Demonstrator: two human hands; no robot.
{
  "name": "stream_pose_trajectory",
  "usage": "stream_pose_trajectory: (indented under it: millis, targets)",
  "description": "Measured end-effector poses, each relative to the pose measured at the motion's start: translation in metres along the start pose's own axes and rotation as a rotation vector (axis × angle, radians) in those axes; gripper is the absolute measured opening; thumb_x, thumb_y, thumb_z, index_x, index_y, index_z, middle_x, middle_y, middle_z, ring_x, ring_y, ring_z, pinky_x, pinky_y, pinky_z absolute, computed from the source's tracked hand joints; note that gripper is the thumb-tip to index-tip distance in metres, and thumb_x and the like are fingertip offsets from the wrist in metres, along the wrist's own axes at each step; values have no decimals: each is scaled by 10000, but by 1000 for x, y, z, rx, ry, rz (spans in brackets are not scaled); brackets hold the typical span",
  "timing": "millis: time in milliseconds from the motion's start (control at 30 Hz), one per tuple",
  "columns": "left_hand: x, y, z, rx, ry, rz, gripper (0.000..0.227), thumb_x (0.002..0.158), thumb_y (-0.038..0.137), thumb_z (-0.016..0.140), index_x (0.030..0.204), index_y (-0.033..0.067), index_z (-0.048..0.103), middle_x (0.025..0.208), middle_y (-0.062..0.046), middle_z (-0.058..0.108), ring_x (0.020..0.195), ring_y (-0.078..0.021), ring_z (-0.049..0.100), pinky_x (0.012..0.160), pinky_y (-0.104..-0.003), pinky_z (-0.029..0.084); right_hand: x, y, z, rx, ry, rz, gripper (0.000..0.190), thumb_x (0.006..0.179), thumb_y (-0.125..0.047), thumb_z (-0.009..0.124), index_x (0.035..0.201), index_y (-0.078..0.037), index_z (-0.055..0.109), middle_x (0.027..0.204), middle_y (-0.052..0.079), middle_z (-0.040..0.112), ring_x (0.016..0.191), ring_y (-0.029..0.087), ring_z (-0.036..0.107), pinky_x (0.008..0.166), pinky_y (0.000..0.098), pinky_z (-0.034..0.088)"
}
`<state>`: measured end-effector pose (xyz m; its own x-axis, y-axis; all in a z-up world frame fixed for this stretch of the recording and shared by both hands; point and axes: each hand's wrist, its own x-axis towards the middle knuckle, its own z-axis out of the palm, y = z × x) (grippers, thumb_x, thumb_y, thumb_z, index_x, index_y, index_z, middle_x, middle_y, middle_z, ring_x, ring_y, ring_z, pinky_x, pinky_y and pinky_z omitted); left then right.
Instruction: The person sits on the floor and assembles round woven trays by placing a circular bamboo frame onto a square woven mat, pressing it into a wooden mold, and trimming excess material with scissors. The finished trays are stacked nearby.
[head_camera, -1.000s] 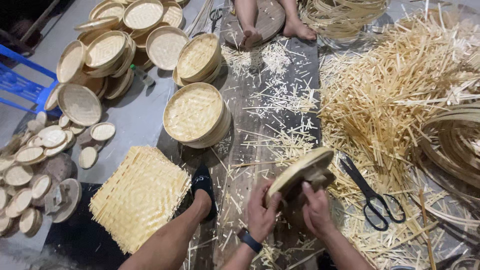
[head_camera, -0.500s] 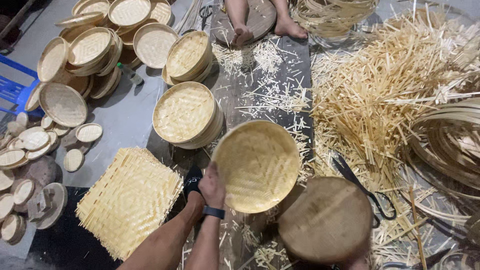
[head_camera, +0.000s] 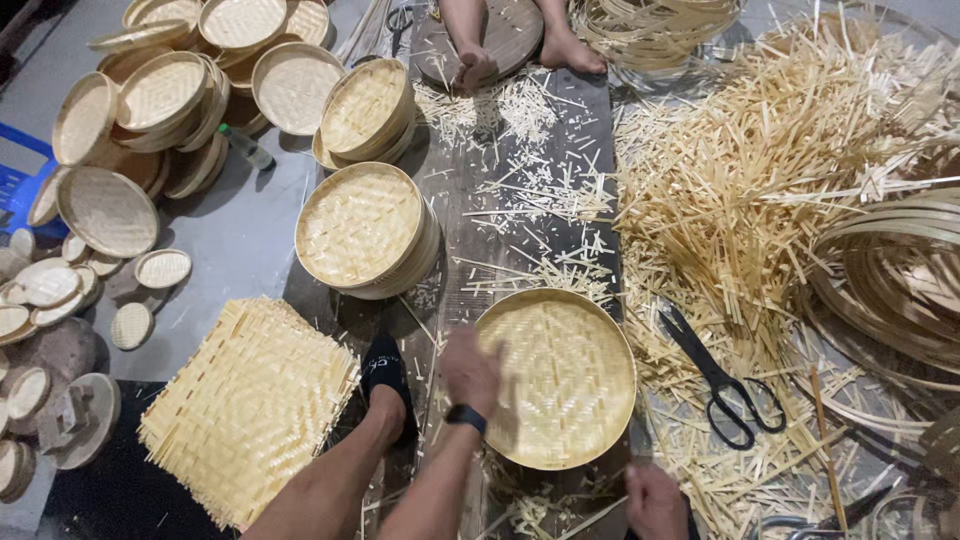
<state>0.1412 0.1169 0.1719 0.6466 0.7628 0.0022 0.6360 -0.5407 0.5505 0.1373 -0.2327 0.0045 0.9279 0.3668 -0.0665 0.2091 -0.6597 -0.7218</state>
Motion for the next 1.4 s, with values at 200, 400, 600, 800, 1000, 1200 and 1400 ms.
stream_pose_trajectory:
  millis: [200,400,600,800,1000,1200,1400]
  targets:
    - [-111,87,52,70,-386,603,745,897,361,697,1394,-141,462,1507,-374,408,1453,-529,329,1165,-612,269,7,-21,-4,-175,-9,-23,183,829,-222,686,753,-57,673,826,168,667,822,389,671,755,491,540]
    - [-158,48,64,-43,-440,615,469,945,109,586,1378,-61,532,1494,-310,488,1429,-496,398,1177,-570,315,5,-39,-20,-57,58,-108,185,834,-227,668,780,-50,671,802,170,655,789,397,651,712,491,532]
    - [-152,19,48,127,-523,741,585,827,75,619,1400,-14,546,1543,-293,458,1463,-502,344,1185,-593,250,5,-40,-19,-161,-3,-21,258,836,-274,683,717,-47,655,775,161,648,794,375,663,736,478,538]
    - [-150,18,45,96,-411,810,556,857,109,660,1404,53,578,1546,-258,462,1459,-477,336,1159,-607,218,7,-30,-10,-216,-30,14,253,820,-303,686,740,-64,697,806,162,685,830,369,678,773,481,548]
    - [-153,27,52,132,-489,793,637,802,122,659,1409,-31,543,1509,-264,480,1459,-446,350,1199,-563,230,8,-21,-7,-258,-54,29,266,822,-321,683,757,-64,701,820,173,687,836,368,685,772,485,554]
    - [-155,23,66,163,-456,823,559,807,74,617,1363,25,593,1478,-220,543,1430,-381,431,1179,-509,323,7,-21,-8,-273,-25,4,285,829,-324,692,725,-59,682,808,164,676,833,365,681,763,482,556]
    - [-46,-20,50,329,-421,1122,116,920,17,574,1001,75,633,974,-147,659,840,-274,633,777,-412,541,3,-50,-27,-113,-7,-11,264,873,-302,661,764,-63,680,790,165,663,802,379,669,711,480,539]
